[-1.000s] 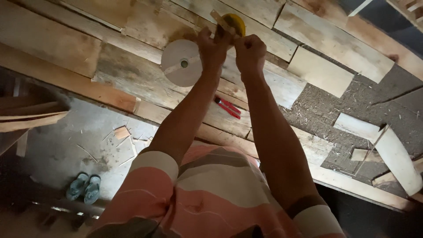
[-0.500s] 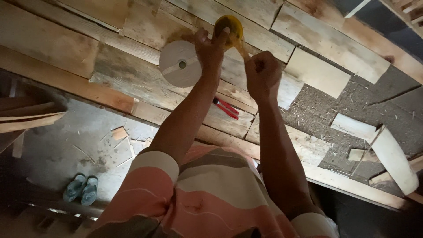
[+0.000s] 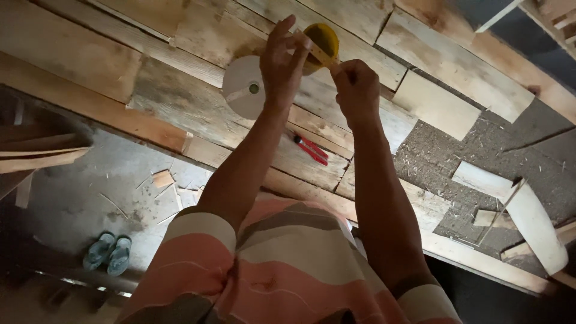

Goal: Cutting and fitting thin wood strips to create a decorative surface.

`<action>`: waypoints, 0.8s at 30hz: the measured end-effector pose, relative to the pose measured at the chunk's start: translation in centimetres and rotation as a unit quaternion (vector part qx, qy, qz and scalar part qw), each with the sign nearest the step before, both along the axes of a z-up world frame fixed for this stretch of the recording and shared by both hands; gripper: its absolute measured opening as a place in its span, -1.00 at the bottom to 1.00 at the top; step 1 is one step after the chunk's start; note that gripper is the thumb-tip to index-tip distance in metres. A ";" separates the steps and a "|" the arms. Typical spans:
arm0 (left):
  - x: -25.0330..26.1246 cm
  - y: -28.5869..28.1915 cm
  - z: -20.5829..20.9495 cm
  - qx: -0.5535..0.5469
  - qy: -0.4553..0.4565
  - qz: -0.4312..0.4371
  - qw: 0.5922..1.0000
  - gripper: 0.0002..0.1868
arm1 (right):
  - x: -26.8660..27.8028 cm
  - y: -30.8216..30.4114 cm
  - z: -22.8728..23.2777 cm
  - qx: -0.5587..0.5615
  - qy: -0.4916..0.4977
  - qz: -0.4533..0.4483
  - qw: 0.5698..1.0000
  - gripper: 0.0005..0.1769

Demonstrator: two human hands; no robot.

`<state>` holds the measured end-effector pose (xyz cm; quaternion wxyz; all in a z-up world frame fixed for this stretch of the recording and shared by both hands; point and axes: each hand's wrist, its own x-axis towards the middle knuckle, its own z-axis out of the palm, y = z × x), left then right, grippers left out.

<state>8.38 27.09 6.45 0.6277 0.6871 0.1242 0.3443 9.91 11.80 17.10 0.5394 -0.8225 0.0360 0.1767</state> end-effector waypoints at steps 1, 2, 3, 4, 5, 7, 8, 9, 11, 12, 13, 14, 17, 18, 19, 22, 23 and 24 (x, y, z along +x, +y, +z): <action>0.0 0.2 1.0 -0.080 -0.048 -0.042 0.995 -0.65 | 0.2 0.0 -0.5 -0.011 0.016 -0.012 1.000 -0.74; 0.1 0.1 0.6 -0.080 -0.049 -0.041 0.995 -0.65 | 0.4 -0.5 -1.8 -0.011 0.016 -0.012 1.000 -0.74; 0.2 -0.1 0.2 -0.120 -0.003 -0.042 0.992 -0.52 | 0.6 -1.0 -3.1 -0.010 -0.066 0.007 0.998 -0.75; 0.3 -0.1 -0.3 -0.160 0.043 -0.042 0.985 -0.35 | 0.7 -1.4 -4.4 -0.008 -0.146 0.028 0.989 -0.76; 0.6 -0.4 -0.7 -0.160 0.043 -0.042 0.985 -0.35 | 0.5 -1.1 -4.0 -0.008 -0.145 0.028 0.989 -0.76; 1.2 -1.0 -1.7 -0.192 0.047 -0.010 0.980 -0.34 | -0.1 -0.5 -3.1 -0.128 -0.167 -0.018 0.977 -0.78; 1.3 -1.2 -2.0 -0.193 0.047 -0.011 0.980 -0.34 | -0.5 0.1 -2.2 -0.129 -0.167 -0.019 0.977 -0.78; 1.4 -1.5 -2.3 -0.130 0.083 0.023 0.988 -0.36 | -1.0 0.8 -1.3 -0.192 -0.305 0.028 0.932 -0.58; 1.6 -1.9 -2.6 -0.065 0.118 0.056 0.989 -0.39 | -1.4 1.9 -0.5 -0.248 -0.434 0.078 0.863 -0.28; 1.3 -2.2 -2.5 -0.126 0.099 0.048 0.986 -0.41 | -1.7 2.2 -0.5 -0.348 -0.358 0.149 0.854 -0.09; 1.0 -2.5 -2.5 -0.186 0.080 0.040 0.978 -0.42 | -1.9 2.4 -0.5 -0.439 -0.275 0.220 0.827 0.12; 1.0 -2.5 -2.1 -0.185 0.080 0.038 0.979 -0.42 | -1.7 2.3 -1.4 -0.439 -0.275 0.219 0.827 0.12; 0.7 -2.2 -1.4 -0.142 0.102 0.049 0.983 -0.47 | -1.8 2.2 -3.1 -0.381 -0.348 0.222 0.827 0.21; 0.9 -2.1 -1.2 -0.099 0.088 0.058 0.990 -0.53 | -1.7 2.2 -3.0 -0.387 -0.362 0.221 0.819 0.22; 1.2 -1.9 -1.1 -0.056 0.074 0.066 0.994 -0.60 | -1.7 2.3 -2.9 -0.393 -0.375 0.220 0.810 0.24; 1.2 -0.5 0.6 -0.084 0.115 0.059 0.988 -0.57 | -1.9 2.7 -1.7 -0.424 -0.312 0.228 0.819 0.23; 1.2 0.2 0.3 -0.083 0.116 0.059 0.988 -0.57 | -2.0 2.6 -1.9 -0.424 -0.312 0.228 0.819 0.23; 1.3 0.8 0.1 -0.124 0.083 0.073 0.986 -0.66 | -2.0 2.4 -2.1 -0.417 -0.325 0.222 0.819 0.20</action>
